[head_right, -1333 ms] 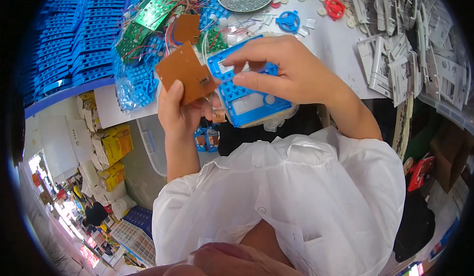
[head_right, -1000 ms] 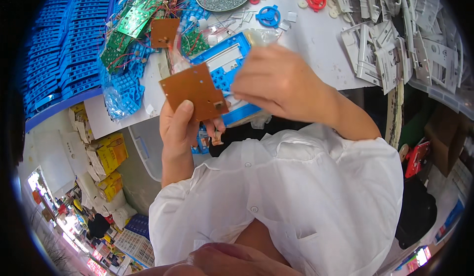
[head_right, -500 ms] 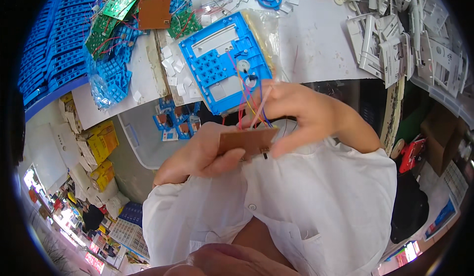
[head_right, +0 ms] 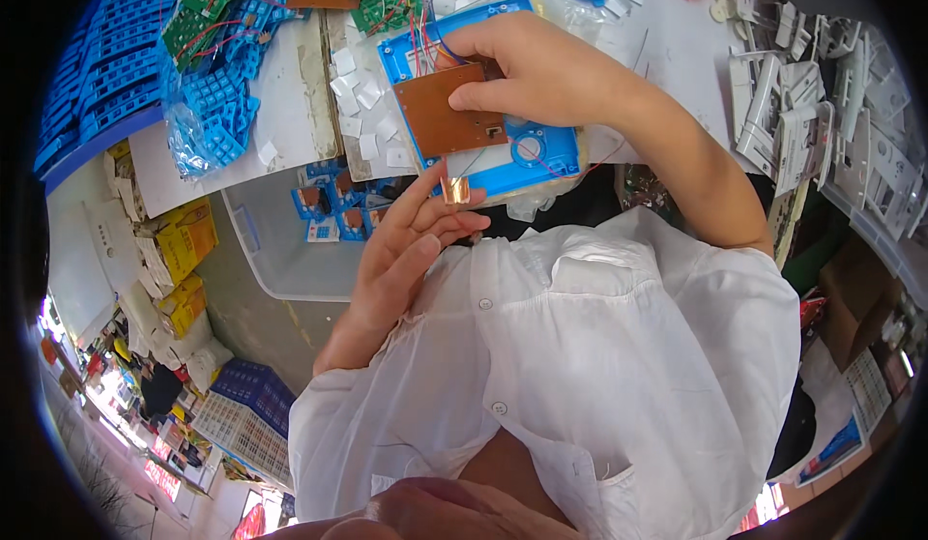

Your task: Assembling components into a blue plastic frame, applying hot glue and fitting parts together.

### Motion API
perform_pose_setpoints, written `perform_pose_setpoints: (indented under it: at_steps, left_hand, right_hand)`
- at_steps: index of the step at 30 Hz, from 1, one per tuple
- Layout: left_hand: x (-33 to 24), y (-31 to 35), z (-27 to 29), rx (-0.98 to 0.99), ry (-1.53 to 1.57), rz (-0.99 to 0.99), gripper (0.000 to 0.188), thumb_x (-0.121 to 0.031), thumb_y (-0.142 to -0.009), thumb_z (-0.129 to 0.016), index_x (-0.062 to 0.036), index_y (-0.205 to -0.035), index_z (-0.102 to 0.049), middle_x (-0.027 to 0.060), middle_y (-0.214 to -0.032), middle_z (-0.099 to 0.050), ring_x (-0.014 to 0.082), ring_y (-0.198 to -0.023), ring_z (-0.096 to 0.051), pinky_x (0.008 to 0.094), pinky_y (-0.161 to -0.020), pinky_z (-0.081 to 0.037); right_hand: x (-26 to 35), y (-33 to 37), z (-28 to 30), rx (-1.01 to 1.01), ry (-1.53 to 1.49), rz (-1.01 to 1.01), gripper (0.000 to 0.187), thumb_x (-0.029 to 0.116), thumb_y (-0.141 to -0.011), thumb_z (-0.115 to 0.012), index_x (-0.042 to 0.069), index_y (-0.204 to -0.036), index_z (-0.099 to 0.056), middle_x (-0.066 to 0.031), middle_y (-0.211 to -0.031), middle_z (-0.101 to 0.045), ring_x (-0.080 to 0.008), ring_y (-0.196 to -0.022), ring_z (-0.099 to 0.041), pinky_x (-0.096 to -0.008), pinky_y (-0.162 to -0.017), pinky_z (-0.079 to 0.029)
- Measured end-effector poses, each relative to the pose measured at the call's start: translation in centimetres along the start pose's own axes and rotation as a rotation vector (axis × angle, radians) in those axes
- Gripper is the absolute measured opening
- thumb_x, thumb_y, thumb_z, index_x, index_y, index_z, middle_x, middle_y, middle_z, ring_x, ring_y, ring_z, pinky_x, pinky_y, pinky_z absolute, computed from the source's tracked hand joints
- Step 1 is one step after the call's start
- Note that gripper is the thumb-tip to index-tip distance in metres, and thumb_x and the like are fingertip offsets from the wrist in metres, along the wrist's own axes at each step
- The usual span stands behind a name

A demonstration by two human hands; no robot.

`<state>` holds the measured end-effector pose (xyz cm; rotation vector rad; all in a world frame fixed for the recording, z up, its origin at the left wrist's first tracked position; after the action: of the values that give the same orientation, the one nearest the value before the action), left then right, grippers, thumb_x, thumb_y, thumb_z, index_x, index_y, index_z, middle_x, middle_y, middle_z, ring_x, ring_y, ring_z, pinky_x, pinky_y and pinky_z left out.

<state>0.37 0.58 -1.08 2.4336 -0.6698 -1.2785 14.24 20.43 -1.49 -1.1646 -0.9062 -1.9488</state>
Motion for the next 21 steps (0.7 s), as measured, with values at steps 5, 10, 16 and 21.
perform_pose_setpoints:
  at_steps: [5, 10, 16, 21]
  left_hand:
    - [0.1, 0.2, 0.0, 0.021, -0.003, -0.025, 0.073, -0.012, -0.101, -0.053, 0.0028, -0.162, -0.016, 0.0254, -0.149, -0.049, 0.0301, -0.13, -0.056, 0.0412, -0.115, -0.037]
    - [0.4, 0.5, 0.2, 0.069, -0.077, -0.045, 0.074, -0.006, -0.099, -0.053, 0.0017, -0.163, -0.015, 0.0242, -0.152, -0.046, 0.0289, -0.132, -0.054, 0.0412, -0.117, -0.035]
    - [-3.1, 1.6, 0.1, -0.036, -0.524, 0.046, 0.067, 0.001, -0.093, -0.062, -0.0009, -0.156, -0.039, 0.0198, -0.138, -0.06, 0.025, -0.117, -0.064, 0.0372, -0.105, -0.049]
    - [-6.2, 0.4, 1.7, -0.255, -1.146, -0.169, 0.054, -0.008, -0.086, -0.078, -0.0021, -0.136, -0.059, 0.0172, -0.126, -0.065, 0.0294, -0.103, -0.067, 0.0367, -0.084, -0.055]
  right_hand:
    - [0.7, -0.4, 0.0, -0.033, 0.125, -0.02, 0.021, 0.015, -0.086, -0.072, -0.002, -0.096, -0.065, -0.016, -0.078, -0.067, -0.0279, -0.07, -0.064, -0.0367, -0.066, -0.05]
    - [1.5, -1.0, 0.2, -0.026, 0.331, 0.035, 0.021, 0.015, -0.085, -0.071, -0.001, -0.097, -0.067, -0.0194, -0.082, -0.069, -0.0362, -0.077, -0.068, -0.041, -0.07, -0.052]
    - [1.5, -1.2, -0.5, -0.046, 0.436, 0.019, 0.02, 0.017, -0.086, -0.072, 0.0, -0.096, -0.068, -0.0194, -0.088, -0.072, -0.0381, -0.088, -0.07, -0.0453, -0.078, -0.055]
    - [1.7, -1.1, -0.5, -0.065, 0.507, 0.092, 0.022, 0.013, -0.086, -0.075, -0.001, -0.099, -0.063, -0.0198, -0.086, -0.07, -0.0408, -0.083, -0.068, -0.0461, -0.073, -0.052]
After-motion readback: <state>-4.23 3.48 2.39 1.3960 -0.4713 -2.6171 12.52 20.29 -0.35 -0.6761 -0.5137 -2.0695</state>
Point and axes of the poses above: each hand's wrist, its own y-axis away from the middle knuckle, its own z-axis out of the back of the hand, x = y × z, the point moved 4 cm from there along -y, towards the middle knuckle
